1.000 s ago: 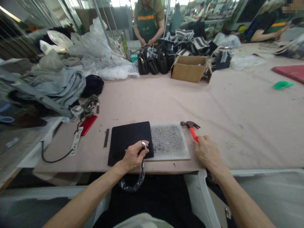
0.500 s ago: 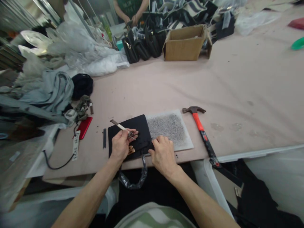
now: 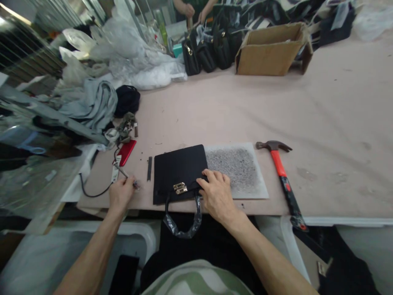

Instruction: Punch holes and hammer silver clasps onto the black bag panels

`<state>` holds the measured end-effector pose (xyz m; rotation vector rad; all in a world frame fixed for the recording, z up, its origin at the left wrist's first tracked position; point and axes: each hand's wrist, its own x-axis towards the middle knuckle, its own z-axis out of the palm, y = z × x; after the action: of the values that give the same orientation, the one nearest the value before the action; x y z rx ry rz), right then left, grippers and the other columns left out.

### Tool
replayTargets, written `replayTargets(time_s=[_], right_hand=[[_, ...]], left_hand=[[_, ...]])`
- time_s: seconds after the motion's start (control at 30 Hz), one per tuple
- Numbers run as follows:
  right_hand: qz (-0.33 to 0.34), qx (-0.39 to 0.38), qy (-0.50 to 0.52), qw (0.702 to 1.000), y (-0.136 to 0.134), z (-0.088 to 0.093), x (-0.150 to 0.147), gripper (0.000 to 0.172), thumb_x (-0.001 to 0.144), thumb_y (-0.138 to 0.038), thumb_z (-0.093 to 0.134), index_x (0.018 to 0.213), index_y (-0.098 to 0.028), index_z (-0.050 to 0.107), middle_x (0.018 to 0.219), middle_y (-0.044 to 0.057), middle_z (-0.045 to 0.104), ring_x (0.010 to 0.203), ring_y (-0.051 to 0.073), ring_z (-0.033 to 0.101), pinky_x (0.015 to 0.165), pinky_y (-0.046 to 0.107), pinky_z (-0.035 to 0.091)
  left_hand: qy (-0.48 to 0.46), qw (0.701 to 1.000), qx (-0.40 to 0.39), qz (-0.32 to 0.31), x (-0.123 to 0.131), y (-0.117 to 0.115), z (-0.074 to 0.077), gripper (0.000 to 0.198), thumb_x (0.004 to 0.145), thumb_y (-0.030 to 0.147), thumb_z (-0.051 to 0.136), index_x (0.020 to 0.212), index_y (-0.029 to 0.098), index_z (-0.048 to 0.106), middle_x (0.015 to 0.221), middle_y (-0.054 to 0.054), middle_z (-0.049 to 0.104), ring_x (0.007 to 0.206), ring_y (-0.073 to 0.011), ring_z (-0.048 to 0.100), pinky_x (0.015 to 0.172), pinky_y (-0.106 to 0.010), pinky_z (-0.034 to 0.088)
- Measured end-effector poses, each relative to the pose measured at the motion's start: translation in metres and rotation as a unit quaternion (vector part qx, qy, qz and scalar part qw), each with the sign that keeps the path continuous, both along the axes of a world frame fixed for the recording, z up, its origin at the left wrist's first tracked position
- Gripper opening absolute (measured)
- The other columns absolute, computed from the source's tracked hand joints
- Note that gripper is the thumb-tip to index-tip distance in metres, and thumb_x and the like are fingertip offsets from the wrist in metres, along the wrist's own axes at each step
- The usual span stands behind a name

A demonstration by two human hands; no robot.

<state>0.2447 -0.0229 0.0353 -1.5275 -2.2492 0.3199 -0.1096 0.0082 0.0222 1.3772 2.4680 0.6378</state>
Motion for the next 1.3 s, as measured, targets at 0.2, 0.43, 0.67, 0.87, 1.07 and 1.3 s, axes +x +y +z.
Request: replayTargets(time_s=[0.2, 0.43, 0.67, 0.87, 1.07, 1.3], right_hand=[[0.035, 0.017, -0.061, 0.997, 0.015, 0.005, -0.002, 0.015, 0.089, -0.014, 0.063, 0.102, -0.021, 0.067, 0.114, 0.008, 0.065, 0.102, 0.026, 0.052, 0.087, 0.042, 0.031], [0.077, 0.078, -0.131, 0.985, 0.011, 0.001, -0.004, 0.02, 0.093, -0.009, 0.047, 0.1, -0.017, 0.064, 0.1, 0.01, 0.063, 0.091, 0.026, 0.047, 0.087, 0.043, 0.031], [0.066, 0.172, -0.111, 0.977, 0.017, 0.004, 0.028, 0.02, 0.097, -0.011, 0.043, 0.098, -0.015, 0.063, 0.096, 0.011, 0.064, 0.086, 0.025, 0.047, 0.084, 0.04, 0.034], [-0.059, 0.201, -0.118, 0.971, 0.007, 0.0, 0.061, 0.018, 0.097, -0.014, 0.046, 0.098, -0.016, 0.064, 0.087, 0.01, 0.064, 0.084, 0.026, 0.048, 0.077, 0.038, 0.034], [-0.091, 0.179, -0.114, 0.973, -0.005, -0.02, 0.065, 0.023, 0.094, -0.012, 0.047, 0.105, -0.016, 0.067, 0.086, 0.008, 0.063, 0.083, 0.024, 0.048, 0.075, 0.037, 0.034], [-0.018, 0.141, -0.053, 0.988, -0.001, -0.024, 0.08, 0.029, 0.095, -0.011, 0.045, 0.101, -0.019, 0.072, 0.09, 0.008, 0.06, 0.082, 0.022, 0.046, 0.077, 0.037, 0.034]], left_hand=[[0.174, 0.979, 0.033, -0.099, 0.026, -0.003, 0.018, 0.031, 0.093, 0.034, 0.052, 0.102, 0.01, 0.069, 0.106, -0.021, 0.067, 0.103, -0.0368, 0.064, 0.09, -0.048, 0.052], [0.101, 0.885, 0.105, -0.442, 0.093, -0.044, 0.012, 0.016, 0.095, 0.018, 0.059, 0.11, 0.016, 0.061, 0.108, -0.01, 0.062, 0.099, -0.0249, 0.059, 0.087, -0.038, 0.053], [0.182, 0.841, 0.082, -0.503, 0.122, -0.035, 0.013, 0.021, 0.091, 0.0, 0.047, 0.093, 0.015, 0.062, 0.091, -0.009, 0.059, 0.084, -0.0256, 0.054, 0.071, -0.038, 0.051], [0.1, 0.851, 0.106, -0.505, 0.161, -0.024, 0.024, 0.007, 0.094, 0.013, 0.055, 0.095, 0.016, 0.061, 0.097, -0.009, 0.059, 0.089, -0.0245, 0.055, 0.079, -0.039, 0.052], [0.242, 0.795, 0.053, -0.554, 0.182, -0.019, 0.037, 0.02, 0.081, -0.001, 0.052, 0.093, 0.014, 0.058, 0.092, -0.011, 0.057, 0.085, -0.0269, 0.054, 0.071, -0.039, 0.049], [0.304, 0.713, 0.057, -0.629, 0.175, -0.017, 0.037, 0.014, 0.085, 0.003, 0.05, 0.091, 0.012, 0.059, 0.089, -0.012, 0.057, 0.079, -0.0262, 0.055, 0.063, -0.036, 0.049]])
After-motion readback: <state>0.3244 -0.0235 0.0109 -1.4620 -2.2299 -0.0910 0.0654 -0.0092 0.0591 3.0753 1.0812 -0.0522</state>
